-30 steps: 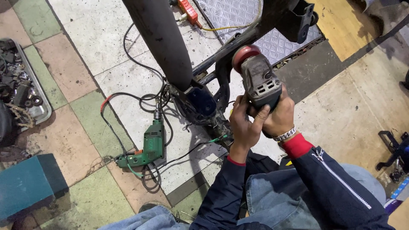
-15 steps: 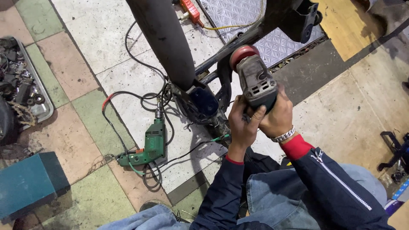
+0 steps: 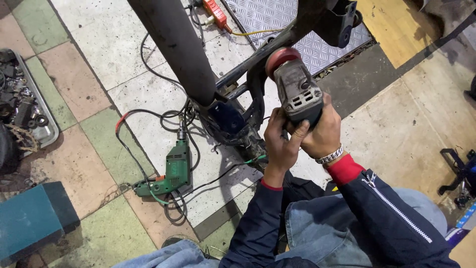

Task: Grinding a motorcycle frame with a handheld angle grinder to smooth out the metal surface.

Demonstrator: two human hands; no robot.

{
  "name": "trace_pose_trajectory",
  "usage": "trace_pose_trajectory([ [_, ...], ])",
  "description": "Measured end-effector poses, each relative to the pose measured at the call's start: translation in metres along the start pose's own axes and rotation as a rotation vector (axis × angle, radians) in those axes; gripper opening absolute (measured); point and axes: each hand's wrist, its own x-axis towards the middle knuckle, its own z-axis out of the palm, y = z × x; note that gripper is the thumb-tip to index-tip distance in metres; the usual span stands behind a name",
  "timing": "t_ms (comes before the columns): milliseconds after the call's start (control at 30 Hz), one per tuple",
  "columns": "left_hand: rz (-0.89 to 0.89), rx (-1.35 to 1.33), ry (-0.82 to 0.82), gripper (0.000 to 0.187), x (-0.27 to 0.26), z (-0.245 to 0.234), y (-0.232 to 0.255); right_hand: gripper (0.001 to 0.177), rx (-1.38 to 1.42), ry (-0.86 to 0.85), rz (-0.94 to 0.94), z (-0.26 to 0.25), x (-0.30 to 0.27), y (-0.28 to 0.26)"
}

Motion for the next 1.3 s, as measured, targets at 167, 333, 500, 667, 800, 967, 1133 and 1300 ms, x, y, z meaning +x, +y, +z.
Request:
trace_pose_trajectory([
  [167,0.009,-0.014,-0.006,0.04,0.002,-0.001,0.004,0.062,0.005,0.006,-0.011,0.0,-0.004,0.01],
  [333,0.014,-0.011,-0.022,0.044,0.003,0.002,0.006,0.063,0.003,0.015,-0.006,-0.004,-0.001,0.002],
  [500,0.053,-0.019,-0.026,0.039,0.001,0.004,-0.001,0.063,-0.012,0.03,-0.009,-0.006,0.002,0.0],
  [667,0.052,-0.081,-0.009,0.038,0.005,0.004,0.001,0.058,-0.066,0.004,-0.067,-0.009,0.016,-0.019],
  [800,0.033,-0.261,-0.021,0.041,0.007,0.0,-0.003,0.065,-0.193,-0.026,-0.065,-0.007,0.018,-0.024],
  [967,0.005,-0.324,-0.043,0.042,0.0,0.001,-0.019,0.065,-0.277,-0.041,-0.082,-0.016,0.022,-0.038],
  [1133,-0.011,-0.353,-0.056,0.043,0.002,0.005,0.001,0.061,-0.295,-0.039,-0.061,-0.022,0.018,-0.037],
  [1300,0.035,-0.026,-0.004,0.049,0.008,0.01,0.029,0.056,-0.169,0.004,0.053,-0.025,0.01,-0.027],
])
